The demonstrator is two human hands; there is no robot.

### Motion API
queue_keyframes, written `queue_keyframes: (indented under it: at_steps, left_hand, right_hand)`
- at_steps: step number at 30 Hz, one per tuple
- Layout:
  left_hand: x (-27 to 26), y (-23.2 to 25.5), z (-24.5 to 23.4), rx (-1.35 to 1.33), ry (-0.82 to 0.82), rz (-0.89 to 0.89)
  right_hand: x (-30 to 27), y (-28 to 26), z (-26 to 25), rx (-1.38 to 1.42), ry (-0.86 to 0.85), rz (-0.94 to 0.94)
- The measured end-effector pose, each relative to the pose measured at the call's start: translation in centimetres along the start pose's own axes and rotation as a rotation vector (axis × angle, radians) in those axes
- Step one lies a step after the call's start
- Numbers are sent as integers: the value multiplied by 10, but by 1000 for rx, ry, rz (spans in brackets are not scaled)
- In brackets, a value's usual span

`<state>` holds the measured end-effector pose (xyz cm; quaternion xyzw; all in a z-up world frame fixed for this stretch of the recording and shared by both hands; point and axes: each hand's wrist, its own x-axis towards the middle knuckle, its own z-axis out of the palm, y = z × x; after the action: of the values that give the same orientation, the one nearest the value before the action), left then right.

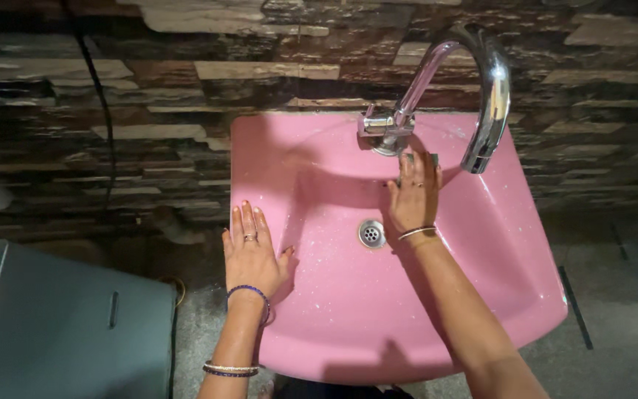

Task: The person cleans a pink bathroom sink by applying soap, scrubbing the basin and faucet with a sponge, and rinsing the surfaces with water.

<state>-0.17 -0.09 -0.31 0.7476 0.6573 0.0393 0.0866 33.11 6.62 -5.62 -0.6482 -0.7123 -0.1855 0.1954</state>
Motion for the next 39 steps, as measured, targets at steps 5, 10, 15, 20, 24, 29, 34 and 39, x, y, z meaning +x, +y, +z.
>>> queue_keyframes:
  at_steps: [5, 10, 15, 20, 24, 29, 34, 39]
  left_hand:
    - [1, 0, 4, -4, 47, 13]
    - [0, -4, 9, 10, 34, 14]
    - [0, -4, 9, 26, 64, 14]
    - [3, -4, 8, 42, 48, 15]
    - [2, -3, 6, 53, 10, -3]
    - [1, -4, 8, 40, 34, 6]
    - [3, -3, 5, 23, 20, 3]
    - [2, -1, 2, 5, 15, -3]
  right_hand:
    - [11, -57, 31, 67, -22, 149]
    - [49, -140, 36, 260, -92, -286]
    - [74, -140, -4, 331, -24, -511]
    - [45, -51, -32, 372, -120, -255]
    - [21, -13, -38, 200, -157, -233]
    - [14, -56, -13, 89, -113, -105]
    - [46, -90, -5, 268, -139, -189]
    - [76, -87, -4, 300, -234, -55]
